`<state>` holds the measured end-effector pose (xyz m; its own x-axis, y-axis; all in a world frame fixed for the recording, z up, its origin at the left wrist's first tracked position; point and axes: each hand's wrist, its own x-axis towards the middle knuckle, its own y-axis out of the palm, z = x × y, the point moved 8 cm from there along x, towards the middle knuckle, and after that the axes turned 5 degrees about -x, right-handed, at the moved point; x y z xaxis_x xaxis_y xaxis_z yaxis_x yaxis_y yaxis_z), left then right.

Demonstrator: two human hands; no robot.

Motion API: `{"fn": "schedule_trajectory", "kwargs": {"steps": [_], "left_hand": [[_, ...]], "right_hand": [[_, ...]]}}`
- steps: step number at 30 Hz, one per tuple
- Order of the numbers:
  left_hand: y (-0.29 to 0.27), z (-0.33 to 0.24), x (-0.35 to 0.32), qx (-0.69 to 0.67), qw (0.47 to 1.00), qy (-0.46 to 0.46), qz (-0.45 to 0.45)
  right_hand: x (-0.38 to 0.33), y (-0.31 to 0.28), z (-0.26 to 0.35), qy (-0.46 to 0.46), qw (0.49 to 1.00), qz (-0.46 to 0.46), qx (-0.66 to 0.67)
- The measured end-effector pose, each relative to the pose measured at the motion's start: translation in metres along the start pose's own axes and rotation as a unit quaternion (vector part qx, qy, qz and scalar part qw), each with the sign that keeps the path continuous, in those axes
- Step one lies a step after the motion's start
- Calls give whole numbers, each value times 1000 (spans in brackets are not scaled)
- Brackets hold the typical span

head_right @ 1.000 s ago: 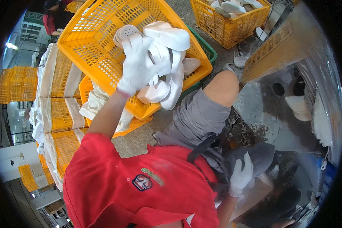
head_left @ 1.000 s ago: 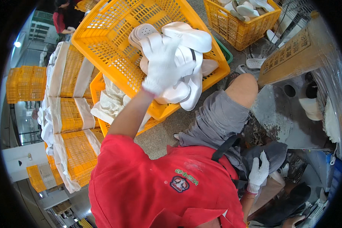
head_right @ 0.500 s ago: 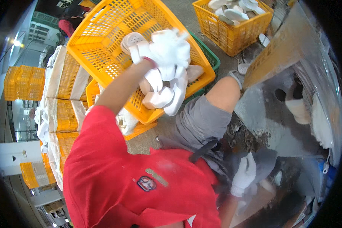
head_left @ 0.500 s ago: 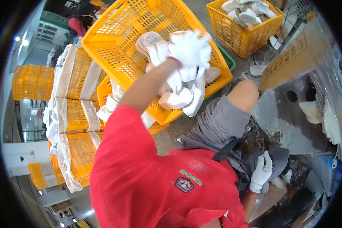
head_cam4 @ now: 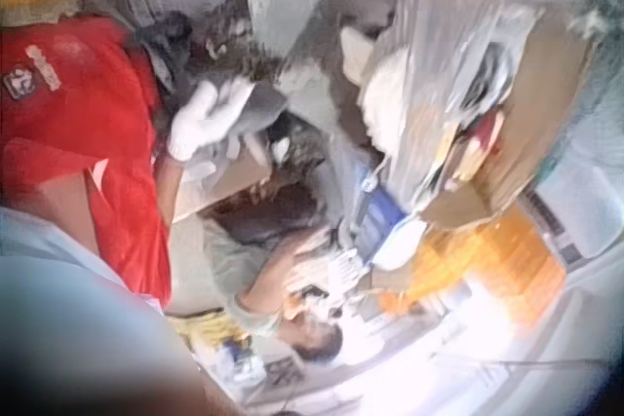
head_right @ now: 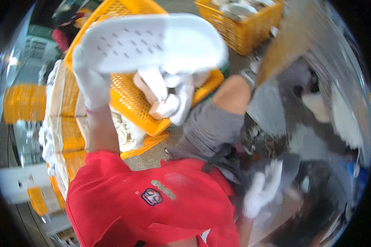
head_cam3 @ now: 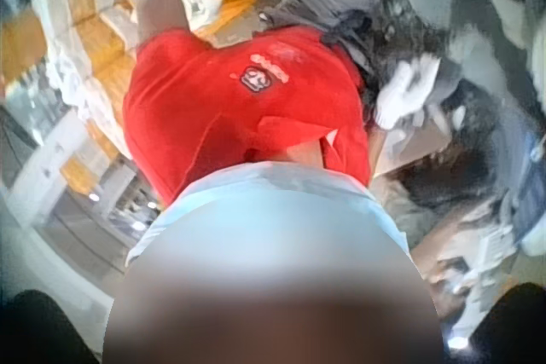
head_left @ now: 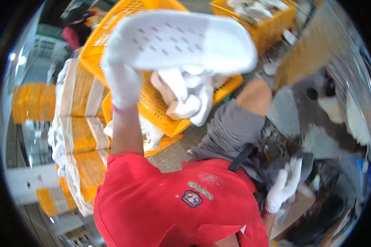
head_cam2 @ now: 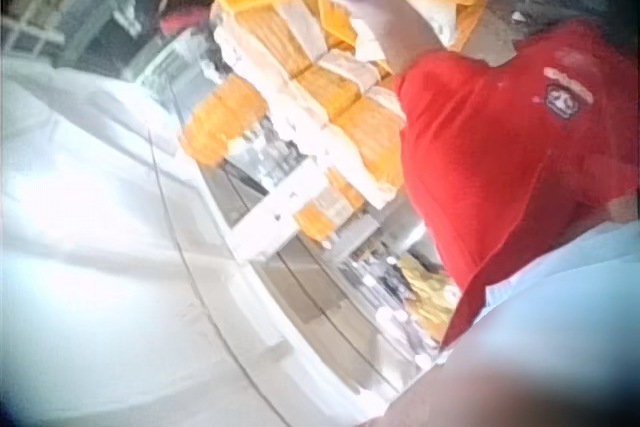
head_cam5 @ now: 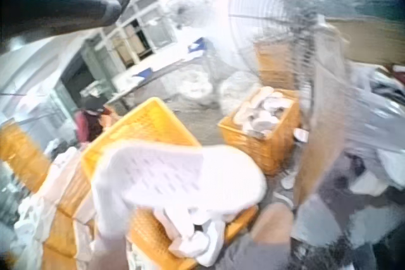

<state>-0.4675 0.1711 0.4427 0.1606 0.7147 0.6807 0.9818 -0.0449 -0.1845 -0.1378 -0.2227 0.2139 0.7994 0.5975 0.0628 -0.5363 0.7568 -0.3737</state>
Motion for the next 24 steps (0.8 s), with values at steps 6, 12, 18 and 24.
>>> {"fn": "schedule_trajectory", "kwargs": {"steps": [6, 12, 18, 24], "left_hand": [[337, 70, -272, -510, 577, -613, 177], [449, 33, -337, -536, 437, -685, 230], [497, -32, -329, -582, 337, -697, 247], [572, 27, -306, -555, 377, -685, 284]], "right_hand": [[29, -83, -2, 283, 921, -161, 215], [-31, -98, -38, 330, 907, -165, 203], [-30, -62, 21, 246, 928, -279, -3], [105, -64, 24, 57, 972, -202, 111]]}}
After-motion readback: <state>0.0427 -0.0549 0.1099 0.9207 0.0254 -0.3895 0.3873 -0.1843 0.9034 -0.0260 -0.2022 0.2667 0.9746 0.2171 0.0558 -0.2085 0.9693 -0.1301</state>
